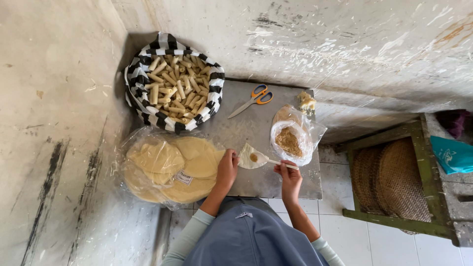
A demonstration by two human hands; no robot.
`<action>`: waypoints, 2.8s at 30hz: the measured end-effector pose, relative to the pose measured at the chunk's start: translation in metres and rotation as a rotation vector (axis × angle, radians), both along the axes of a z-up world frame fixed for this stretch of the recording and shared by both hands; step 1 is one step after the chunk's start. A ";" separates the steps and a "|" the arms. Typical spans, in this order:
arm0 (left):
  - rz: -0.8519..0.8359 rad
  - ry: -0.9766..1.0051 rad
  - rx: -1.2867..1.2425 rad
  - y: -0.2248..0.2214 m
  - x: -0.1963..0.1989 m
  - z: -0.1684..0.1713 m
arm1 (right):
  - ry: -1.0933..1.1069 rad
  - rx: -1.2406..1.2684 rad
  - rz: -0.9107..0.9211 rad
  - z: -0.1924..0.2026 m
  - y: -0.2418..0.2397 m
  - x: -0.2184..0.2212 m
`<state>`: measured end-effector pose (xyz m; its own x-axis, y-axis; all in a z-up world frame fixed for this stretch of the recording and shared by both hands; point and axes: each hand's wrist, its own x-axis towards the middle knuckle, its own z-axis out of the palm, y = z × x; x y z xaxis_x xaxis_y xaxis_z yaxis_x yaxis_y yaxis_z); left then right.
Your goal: The person prepares pastry wrappers by separating thin sheets of dough and folding them into triangles by hand.
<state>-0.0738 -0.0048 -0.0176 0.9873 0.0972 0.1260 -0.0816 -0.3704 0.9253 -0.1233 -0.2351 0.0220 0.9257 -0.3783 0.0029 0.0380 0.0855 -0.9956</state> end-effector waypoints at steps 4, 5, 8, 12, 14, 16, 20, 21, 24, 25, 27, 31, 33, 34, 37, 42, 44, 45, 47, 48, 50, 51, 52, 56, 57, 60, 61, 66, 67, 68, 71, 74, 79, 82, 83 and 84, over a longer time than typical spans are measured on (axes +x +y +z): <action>-0.022 0.159 -0.027 -0.001 -0.001 0.008 | -0.030 -0.159 0.136 -0.002 0.007 0.003; -0.028 0.138 -0.001 -0.001 -0.001 0.007 | -0.024 -0.217 0.160 0.000 0.007 0.002; -0.043 0.091 0.070 -0.003 -0.002 0.002 | -0.130 -0.409 0.242 0.012 0.004 0.002; -0.050 0.044 0.120 -0.004 -0.003 -0.003 | -0.179 -0.544 0.251 0.030 -0.005 0.000; -0.047 0.024 0.119 -0.004 -0.006 -0.001 | -0.216 -0.581 0.255 0.035 -0.011 -0.003; -0.040 0.014 0.098 -0.003 -0.009 0.006 | -0.261 -0.629 0.235 0.036 -0.018 -0.004; -0.089 -0.064 0.133 -0.003 -0.013 0.025 | -0.334 -0.747 0.067 0.036 -0.034 0.004; -0.102 -0.106 0.151 -0.003 -0.013 0.030 | -0.321 -0.805 0.022 0.037 -0.038 0.009; -0.144 -0.149 0.210 -0.003 -0.014 0.041 | -0.258 -0.928 -0.057 0.039 -0.051 0.022; -0.157 -0.149 0.231 -0.003 -0.015 0.043 | -0.222 -0.936 -0.043 0.041 -0.055 0.024; -0.167 -0.165 0.261 -0.002 -0.017 0.047 | -0.175 -0.993 0.014 0.042 -0.061 0.024; -0.175 -0.155 0.265 0.001 -0.020 0.048 | -0.156 -1.107 -0.017 0.043 -0.065 0.013; -0.186 -0.175 0.263 0.002 -0.018 0.048 | -0.210 -1.091 -0.082 0.041 -0.057 0.014; -0.190 -0.185 0.263 0.003 -0.017 0.048 | -0.262 -1.068 -0.090 0.040 -0.050 0.018; -0.220 -0.164 0.291 0.005 -0.017 0.045 | -0.095 -0.945 0.133 0.031 -0.019 0.024; -0.226 -0.194 0.291 0.005 -0.018 0.042 | -0.078 -1.252 0.259 0.022 0.031 0.043; -0.221 -0.210 0.308 0.006 -0.020 0.040 | -0.005 -1.228 0.289 0.020 0.036 0.050; -0.220 -0.224 0.311 0.005 -0.021 0.040 | 0.035 -1.218 0.304 0.019 0.037 0.052; -0.222 -0.242 0.310 0.006 -0.023 0.039 | 0.052 -1.074 0.317 0.015 0.038 0.052; -0.225 -0.245 0.306 0.006 -0.024 0.040 | 0.060 -1.003 0.322 0.013 0.040 0.052; -0.228 -0.254 0.303 0.008 -0.022 0.044 | -0.048 -0.991 0.302 0.012 0.045 0.050; -0.233 -0.256 0.303 0.008 -0.023 0.045 | -0.098 -0.983 0.289 0.012 0.049 0.047; -0.238 -0.257 0.304 0.009 -0.024 0.047 | -0.101 -0.955 0.329 0.013 0.053 0.045; -0.251 -0.252 0.285 0.010 -0.024 0.051 | -0.078 -0.933 0.441 0.022 0.062 0.036; -0.249 -0.247 0.276 0.010 -0.025 0.051 | -0.064 -0.952 0.466 0.024 0.063 0.034; -0.221 -0.243 0.226 0.010 -0.027 0.047 | -0.173 -1.059 0.537 0.028 0.059 0.027; -0.211 -0.246 0.205 0.010 -0.027 0.046 | -0.174 -1.082 0.547 0.027 0.058 0.025; -0.174 -0.305 0.282 0.008 -0.025 0.043 | -0.145 -1.214 0.617 0.027 0.057 0.021; -0.158 -0.348 0.339 0.007 -0.024 0.043 | -0.134 -1.218 0.629 0.029 0.056 0.021; -0.144 -0.343 0.367 0.006 -0.023 0.043 | -0.123 -1.222 0.641 0.032 0.055 0.021; -0.108 -0.326 0.435 0.005 -0.017 0.042 | -0.094 -1.212 0.701 0.041 0.052 0.026; -0.087 -0.299 0.454 0.001 -0.012 0.040 | -0.085 -1.198 0.730 0.044 0.050 0.030; -0.050 -0.233 0.400 -0.005 -0.007 0.035 | -0.189 -1.163 0.562 0.017 0.051 0.036; -0.056 -0.223 0.403 -0.004 -0.007 0.032 | -0.283 -1.146 0.488 -0.001 0.048 0.043; -0.073 -0.240 0.390 -0.002 -0.006 0.031 | -0.299 -1.142 0.489 -0.005 0.048 0.048; -0.090 -0.257 0.376 -0.001 -0.006 0.030 | -0.314 -1.138 0.489 -0.008 0.048 0.053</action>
